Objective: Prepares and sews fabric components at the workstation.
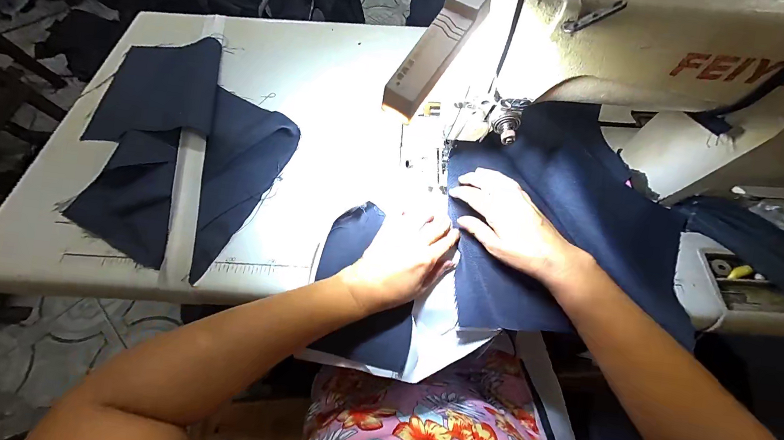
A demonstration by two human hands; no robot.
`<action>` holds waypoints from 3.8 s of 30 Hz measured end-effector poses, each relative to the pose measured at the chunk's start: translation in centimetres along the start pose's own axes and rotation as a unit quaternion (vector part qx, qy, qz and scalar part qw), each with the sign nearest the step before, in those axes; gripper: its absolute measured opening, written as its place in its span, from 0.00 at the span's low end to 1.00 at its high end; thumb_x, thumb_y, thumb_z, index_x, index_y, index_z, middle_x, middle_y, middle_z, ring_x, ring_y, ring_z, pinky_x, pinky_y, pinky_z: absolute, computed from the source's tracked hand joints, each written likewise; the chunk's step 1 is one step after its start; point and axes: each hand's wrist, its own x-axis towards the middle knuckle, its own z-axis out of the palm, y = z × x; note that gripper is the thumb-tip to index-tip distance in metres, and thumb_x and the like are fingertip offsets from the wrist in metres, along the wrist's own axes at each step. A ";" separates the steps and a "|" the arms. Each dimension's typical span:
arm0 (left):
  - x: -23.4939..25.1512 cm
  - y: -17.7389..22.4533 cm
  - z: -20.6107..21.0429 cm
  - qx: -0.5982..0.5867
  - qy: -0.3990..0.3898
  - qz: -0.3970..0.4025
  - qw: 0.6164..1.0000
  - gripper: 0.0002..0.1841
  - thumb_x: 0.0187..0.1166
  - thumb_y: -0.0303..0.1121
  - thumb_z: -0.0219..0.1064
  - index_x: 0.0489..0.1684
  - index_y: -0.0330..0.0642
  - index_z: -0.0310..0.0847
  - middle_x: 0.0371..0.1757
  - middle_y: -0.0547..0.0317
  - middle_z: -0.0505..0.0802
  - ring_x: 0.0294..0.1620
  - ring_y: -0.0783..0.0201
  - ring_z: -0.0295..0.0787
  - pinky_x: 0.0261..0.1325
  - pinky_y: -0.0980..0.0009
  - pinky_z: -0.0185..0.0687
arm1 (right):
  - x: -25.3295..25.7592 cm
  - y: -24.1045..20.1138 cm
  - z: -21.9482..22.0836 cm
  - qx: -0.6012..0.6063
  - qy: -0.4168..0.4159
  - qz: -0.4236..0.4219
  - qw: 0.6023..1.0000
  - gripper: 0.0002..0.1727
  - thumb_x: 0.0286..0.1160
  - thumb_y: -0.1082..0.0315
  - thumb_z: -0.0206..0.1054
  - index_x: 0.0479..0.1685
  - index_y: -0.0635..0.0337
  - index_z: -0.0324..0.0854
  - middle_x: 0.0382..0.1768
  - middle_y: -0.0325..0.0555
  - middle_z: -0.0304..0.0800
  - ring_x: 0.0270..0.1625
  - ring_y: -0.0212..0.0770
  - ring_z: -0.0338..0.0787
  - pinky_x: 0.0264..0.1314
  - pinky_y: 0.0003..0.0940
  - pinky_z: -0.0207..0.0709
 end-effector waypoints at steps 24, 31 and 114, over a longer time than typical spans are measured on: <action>4.0 -9.5 -0.6 -0.053 -0.087 0.019 0.995 0.24 0.91 0.50 0.47 0.75 0.58 0.84 0.82 0.54 0.81 0.88 0.46 0.66 0.88 0.37 0.47 | 4.3 4.0 0.8 -0.047 -0.085 0.141 0.985 0.31 0.92 0.46 0.46 0.91 0.42 0.65 0.91 0.61 0.58 0.95 0.66 0.48 0.90 0.75 0.33; 4.2 -10.3 -0.3 -0.047 -0.089 0.039 0.994 0.24 0.91 0.49 0.46 0.76 0.60 0.83 0.80 0.54 0.82 0.86 0.47 0.67 0.87 0.39 0.50 | 4.5 4.4 0.8 -0.049 -0.085 0.136 0.986 0.31 0.92 0.46 0.47 0.91 0.42 0.66 0.91 0.60 0.59 0.95 0.65 0.49 0.90 0.75 0.34; 3.2 -7.9 -0.5 -0.080 -0.066 0.032 0.994 0.22 0.88 0.42 0.52 0.68 0.45 0.88 0.75 0.48 0.86 0.78 0.45 0.79 0.77 0.39 0.65 | 2.4 6.5 0.0 0.052 0.003 -0.152 0.987 0.20 0.76 0.82 0.55 0.59 0.68 0.91 0.66 0.64 0.89 0.75 0.62 0.84 0.85 0.52 0.68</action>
